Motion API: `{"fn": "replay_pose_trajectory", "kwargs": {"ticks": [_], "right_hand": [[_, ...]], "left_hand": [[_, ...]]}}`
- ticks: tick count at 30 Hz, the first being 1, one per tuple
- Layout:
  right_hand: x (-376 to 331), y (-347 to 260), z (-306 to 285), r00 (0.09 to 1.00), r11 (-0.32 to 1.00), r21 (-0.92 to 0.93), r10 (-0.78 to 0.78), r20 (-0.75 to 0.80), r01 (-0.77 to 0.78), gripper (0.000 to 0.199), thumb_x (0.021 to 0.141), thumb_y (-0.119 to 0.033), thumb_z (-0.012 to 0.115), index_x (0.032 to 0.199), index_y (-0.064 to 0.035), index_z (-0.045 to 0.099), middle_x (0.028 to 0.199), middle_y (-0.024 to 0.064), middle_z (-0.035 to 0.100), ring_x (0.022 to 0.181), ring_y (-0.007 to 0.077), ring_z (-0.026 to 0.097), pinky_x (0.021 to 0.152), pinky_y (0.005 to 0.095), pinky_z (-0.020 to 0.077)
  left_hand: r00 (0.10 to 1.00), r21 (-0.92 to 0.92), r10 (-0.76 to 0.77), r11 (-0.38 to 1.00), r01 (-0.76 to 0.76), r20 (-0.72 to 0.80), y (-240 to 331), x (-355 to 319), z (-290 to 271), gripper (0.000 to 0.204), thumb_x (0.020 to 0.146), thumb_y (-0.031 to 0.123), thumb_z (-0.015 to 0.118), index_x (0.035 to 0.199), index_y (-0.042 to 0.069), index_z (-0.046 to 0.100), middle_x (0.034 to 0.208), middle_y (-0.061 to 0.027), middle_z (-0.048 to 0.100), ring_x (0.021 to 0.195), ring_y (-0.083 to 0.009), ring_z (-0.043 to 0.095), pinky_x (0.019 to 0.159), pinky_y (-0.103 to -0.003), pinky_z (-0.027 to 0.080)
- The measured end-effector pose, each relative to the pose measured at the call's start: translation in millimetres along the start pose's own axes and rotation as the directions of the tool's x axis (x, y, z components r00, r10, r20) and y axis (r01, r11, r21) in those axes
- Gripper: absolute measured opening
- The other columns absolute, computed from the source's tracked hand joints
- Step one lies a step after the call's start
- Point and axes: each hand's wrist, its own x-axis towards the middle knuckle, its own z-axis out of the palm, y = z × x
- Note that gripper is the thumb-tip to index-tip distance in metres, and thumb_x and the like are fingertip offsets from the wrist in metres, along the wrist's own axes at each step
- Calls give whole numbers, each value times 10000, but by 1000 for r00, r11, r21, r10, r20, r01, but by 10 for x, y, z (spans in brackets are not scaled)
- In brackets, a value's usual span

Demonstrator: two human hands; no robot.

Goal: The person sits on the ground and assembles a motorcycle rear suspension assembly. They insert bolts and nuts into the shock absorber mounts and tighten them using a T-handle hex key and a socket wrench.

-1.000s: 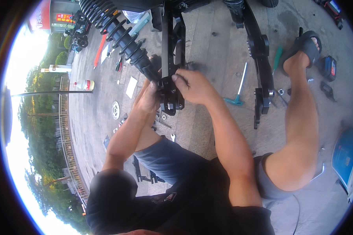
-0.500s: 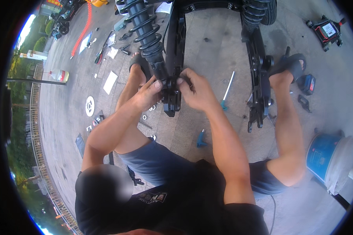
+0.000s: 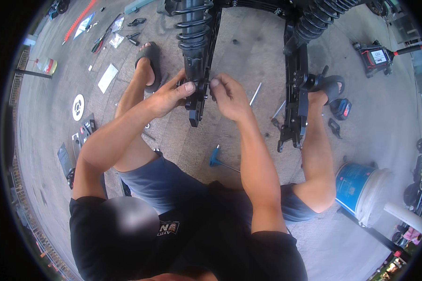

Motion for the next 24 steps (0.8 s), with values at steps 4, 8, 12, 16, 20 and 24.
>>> {"fn": "replay_pose_trajectory", "kwargs": {"ticks": [4, 8, 12, 16, 20, 24], "right_hand": [[3, -65, -15, 993, 996, 32, 81, 83, -84, 289, 981, -260, 469, 823, -30, 546, 628, -7, 505, 565, 93, 476, 533, 255, 397], [14, -78, 33, 1000, 993, 116, -16, 21, 13, 300, 983, -272, 467, 830, -27, 549, 640, 5, 521, 570, 96, 485, 540, 253, 408], [27, -61, 64, 996, 996, 42, 81, -22, -80, 302, 981, -279, 476, 833, -29, 560, 641, 1, 521, 577, 94, 492, 538, 253, 409], [36, -72, 45, 1000, 994, 105, 23, 2, -24, 309, 981, -295, 490, 836, -35, 575, 654, -2, 524, 577, 85, 487, 532, 244, 401], [31, -89, 24, 990, 989, 18, 144, 1, -144, 261, 976, -232, 475, 827, -31, 550, 641, 4, 539, 579, 93, 506, 534, 251, 407], [13, -60, 33, 1000, 997, 82, -5, 19, 4, 281, 977, -249, 483, 814, -32, 555, 644, 11, 550, 578, 92, 511, 534, 250, 405]], "left_hand": [[1000, 40, 2, 999, -2, -1, 28, -14, 7, 1111, 751, 621, 674, 1494, 71, 59, 1363, -246, 381, 1247, -339, 435, 881, -458, 476], [1000, 40, 15, 999, -15, 13, 49, -24, 16, 1117, 741, 624, 683, 1494, 70, 71, 1360, -262, 388, 1247, -349, 436, 880, -475, 471], [1000, 10, 27, 1000, -27, 5, 45, -33, 20, 1116, 739, 610, 695, 1490, 52, 86, 1335, -264, 417, 1244, -344, 441, 891, -468, 465], [999, 36, 51, 998, -51, 6, 35, -20, 16, 1114, 739, 602, 700, 1484, 29, 100, 1330, -271, 420, 1249, -348, 437, 921, -441, 456], [999, 43, 34, 998, -36, 28, 32, -16, -9, 1119, 738, 595, 706, 1481, 16, 102, 1355, -289, 390, 1264, -359, 420, 944, -439, 445], [995, 187, 79, 978, -88, 58, 108, -63, -173, 1134, 728, 602, 711, 1482, 17, 99, 1402, -327, 326, 1304, -383, 376, 990, -462, 417]]}}
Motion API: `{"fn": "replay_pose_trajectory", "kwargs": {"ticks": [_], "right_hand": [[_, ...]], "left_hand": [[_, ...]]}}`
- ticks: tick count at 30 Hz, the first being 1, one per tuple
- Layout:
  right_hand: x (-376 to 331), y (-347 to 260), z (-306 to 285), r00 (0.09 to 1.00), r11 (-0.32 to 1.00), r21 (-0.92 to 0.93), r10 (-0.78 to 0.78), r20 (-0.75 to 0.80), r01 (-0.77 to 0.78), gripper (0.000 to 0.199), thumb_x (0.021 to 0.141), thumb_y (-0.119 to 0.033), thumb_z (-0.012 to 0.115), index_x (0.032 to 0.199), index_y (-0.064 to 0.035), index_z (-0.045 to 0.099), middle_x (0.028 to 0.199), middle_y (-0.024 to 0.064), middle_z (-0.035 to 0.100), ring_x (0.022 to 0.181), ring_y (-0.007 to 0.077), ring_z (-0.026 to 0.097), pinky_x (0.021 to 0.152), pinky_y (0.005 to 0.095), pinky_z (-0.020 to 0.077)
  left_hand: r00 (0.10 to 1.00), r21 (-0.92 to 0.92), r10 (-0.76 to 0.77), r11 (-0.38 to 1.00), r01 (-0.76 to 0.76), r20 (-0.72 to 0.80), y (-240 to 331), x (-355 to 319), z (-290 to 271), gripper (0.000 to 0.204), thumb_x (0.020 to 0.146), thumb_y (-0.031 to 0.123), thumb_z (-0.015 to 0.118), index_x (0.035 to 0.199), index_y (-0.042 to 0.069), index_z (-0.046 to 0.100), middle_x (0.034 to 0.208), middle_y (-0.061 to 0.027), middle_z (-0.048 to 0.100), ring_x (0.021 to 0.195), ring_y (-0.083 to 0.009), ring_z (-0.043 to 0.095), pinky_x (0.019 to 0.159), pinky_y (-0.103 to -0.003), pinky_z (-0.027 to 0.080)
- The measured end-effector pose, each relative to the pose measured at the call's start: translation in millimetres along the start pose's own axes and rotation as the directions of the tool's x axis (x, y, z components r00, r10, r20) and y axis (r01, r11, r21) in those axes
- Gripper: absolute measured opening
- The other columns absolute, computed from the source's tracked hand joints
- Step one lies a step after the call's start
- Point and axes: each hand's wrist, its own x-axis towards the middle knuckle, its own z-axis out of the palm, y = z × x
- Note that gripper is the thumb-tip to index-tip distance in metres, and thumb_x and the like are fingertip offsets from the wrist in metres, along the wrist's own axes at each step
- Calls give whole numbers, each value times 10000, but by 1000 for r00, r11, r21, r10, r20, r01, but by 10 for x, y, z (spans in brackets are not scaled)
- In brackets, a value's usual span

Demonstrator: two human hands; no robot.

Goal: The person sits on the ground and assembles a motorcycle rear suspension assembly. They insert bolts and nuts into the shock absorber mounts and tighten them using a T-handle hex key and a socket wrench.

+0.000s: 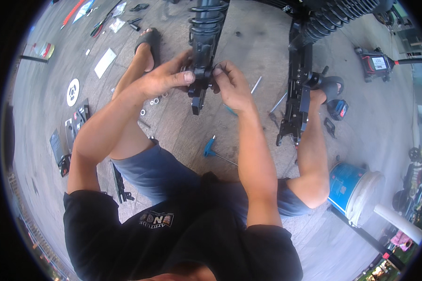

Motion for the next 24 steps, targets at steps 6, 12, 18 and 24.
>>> {"fn": "replay_pose_trajectory", "kwargs": {"ticks": [6, 12, 18, 24], "right_hand": [[29, 21, -6, 1000, 994, -107, 20, -12, -21, 315, 982, -272, 469, 820, -24, 575, 641, 10, 550, 580, 95, 509, 535, 253, 397], [41, 3, -7, 996, 991, -103, 87, -11, -87, 313, 985, -268, 462, 843, -17, 585, 637, 14, 549, 572, 101, 504, 530, 253, 391], [-135, 493, -217, 996, 996, -54, 69, -53, -72, 282, 954, -277, 515, 851, -21, 573, 682, 48, 573, 598, 137, 523, 556, 284, 424], [-877, 1693, -388, 964, 485, -874, 224, 140, 15, 428, 736, -206, 742, 1046, 41, 581, 1061, 238, 605, 1003, 342, 599, 851, 414, 479]], "left_hand": [[968, 179, 225, 963, -204, -110, 127, -77, -166, 1047, 752, 558, 710, 1475, 32, 168, 1418, -311, 320, 1323, -408, 345, 1052, -456, 367], [953, 331, 266, 921, -205, -148, -5, 72, -147, 1086, 705, 631, 708, 1460, 20, 221, 1373, -307, 381, 1262, -423, 429, 1007, -468, 427], [960, 492, 268, 848, -197, -78, 57, 62, -45, 1204, 628, 696, 722, 1454, -11, 205, 1369, -329, 378, 1286, -442, 394, 1064, -494, 361], [764, 289, 529, 847, -447, -369, 267, -1037, -557, 722, 826, 252, 707, 1384, -31, 346, 1306, -223, 506, 1102, -311, 555, 921, -392, 469]]}}
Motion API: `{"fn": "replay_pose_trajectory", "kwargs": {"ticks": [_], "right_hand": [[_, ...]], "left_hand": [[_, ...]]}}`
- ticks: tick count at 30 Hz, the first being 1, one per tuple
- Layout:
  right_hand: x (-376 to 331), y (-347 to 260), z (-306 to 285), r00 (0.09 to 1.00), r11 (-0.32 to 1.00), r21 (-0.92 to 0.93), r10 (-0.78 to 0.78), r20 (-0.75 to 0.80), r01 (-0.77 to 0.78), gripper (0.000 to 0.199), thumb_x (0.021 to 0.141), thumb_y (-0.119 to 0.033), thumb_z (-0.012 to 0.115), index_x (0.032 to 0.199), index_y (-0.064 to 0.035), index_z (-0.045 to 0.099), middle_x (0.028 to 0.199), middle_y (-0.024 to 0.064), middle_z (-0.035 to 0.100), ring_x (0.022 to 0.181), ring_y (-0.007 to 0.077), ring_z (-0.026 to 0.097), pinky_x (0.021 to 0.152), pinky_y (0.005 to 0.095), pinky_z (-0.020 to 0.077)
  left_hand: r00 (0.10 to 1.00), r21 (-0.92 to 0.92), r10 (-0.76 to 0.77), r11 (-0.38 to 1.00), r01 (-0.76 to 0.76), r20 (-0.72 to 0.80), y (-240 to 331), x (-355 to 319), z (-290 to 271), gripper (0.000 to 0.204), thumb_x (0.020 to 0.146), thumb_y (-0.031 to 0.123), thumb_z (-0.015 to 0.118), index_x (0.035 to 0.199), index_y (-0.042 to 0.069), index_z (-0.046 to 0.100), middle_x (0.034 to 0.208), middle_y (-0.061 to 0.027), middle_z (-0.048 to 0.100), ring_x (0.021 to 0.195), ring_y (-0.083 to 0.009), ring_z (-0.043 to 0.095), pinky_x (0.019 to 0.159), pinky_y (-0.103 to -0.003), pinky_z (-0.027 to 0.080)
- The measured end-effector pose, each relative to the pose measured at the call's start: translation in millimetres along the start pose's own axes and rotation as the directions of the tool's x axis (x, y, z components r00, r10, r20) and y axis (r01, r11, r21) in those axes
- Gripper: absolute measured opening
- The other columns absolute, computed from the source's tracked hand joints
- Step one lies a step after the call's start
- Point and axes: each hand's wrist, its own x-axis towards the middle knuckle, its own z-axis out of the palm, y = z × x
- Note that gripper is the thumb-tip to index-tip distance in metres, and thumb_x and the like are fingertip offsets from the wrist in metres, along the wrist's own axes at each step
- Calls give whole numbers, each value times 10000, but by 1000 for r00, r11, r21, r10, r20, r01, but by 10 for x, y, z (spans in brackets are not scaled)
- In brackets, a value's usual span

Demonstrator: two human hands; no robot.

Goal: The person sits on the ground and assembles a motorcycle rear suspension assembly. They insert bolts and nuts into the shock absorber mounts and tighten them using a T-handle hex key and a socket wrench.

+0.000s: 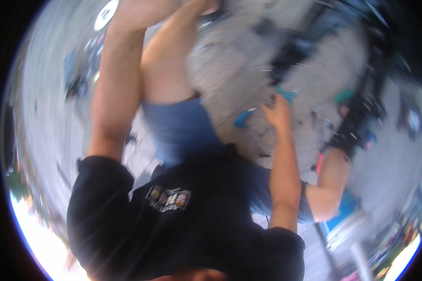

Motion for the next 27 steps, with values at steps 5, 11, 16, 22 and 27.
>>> {"fn": "replay_pose_trajectory", "kwargs": {"ticks": [5, 11, 16, 22, 27], "right_hand": [[42, 487, 343, 992, 954, -277, -103, 67, 118, 288, 723, -169, 735, 906, 27, 634, 923, 222, 607, 861, 377, 581, 788, 433, 474], [147, 694, 364, 984, 944, -279, -179, 9, 174, 406, 791, -167, 681, 1137, 21, 582, 1109, 257, 598, 1040, 372, 580, 909, 410, 461], [250, 630, 334, 991, 956, -259, -132, 38, 137, 406, 793, -169, 679, 1138, 20, 579, 1100, 249, 605, 1028, 366, 589, 899, 406, 467], [230, 537, 348, 991, 962, -242, -121, 49, 129, 406, 796, -172, 677, 1141, 18, 576, 1088, 240, 614, 1013, 360, 599, 888, 402, 473], [185, 512, 351, 991, 966, -225, -115, 73, 128, 406, 799, -174, 676, 1142, 17, 573, 1078, 232, 622, 1001, 354, 608, 878, 398, 479]], "left_hand": [[541, 345, -392, 469, 813, -744, 39, -3284, -123, 106, 913, 81, 530, 919, 45, 631, 818, -76, 633, 726, -219, 620, 667, -325, 495], [-203, -899, -969, -208, 385, 138, -101, -5586, 2406, 1046, 724, 721, 611, 1455, 59, 264, 1444, -199, 358, 1230, -288, 460, 931, -485, 439], [-302, -959, -952, -129, 251, 49, -391, -5731, 2826, 796, 831, 416, 698, 1441, 100, 297, 1338, -125, 489, 1089, -233, 544, 846, -369, 476], [-303, -839, -875, 187, 510, -379, -27, -5408, 2426, 285, 930, 277, 591, 1011, 3, 577, 836, -73, 641, 767, -134, 580, 676, -301, 471], [-144, -394, -858, 72, 916, -493, 217, -5102, 2132, 292, 947, 336, 526, 937, 44, 535, 788, -213, 616, 786, -374, 619, 675, -438, 458]]}}
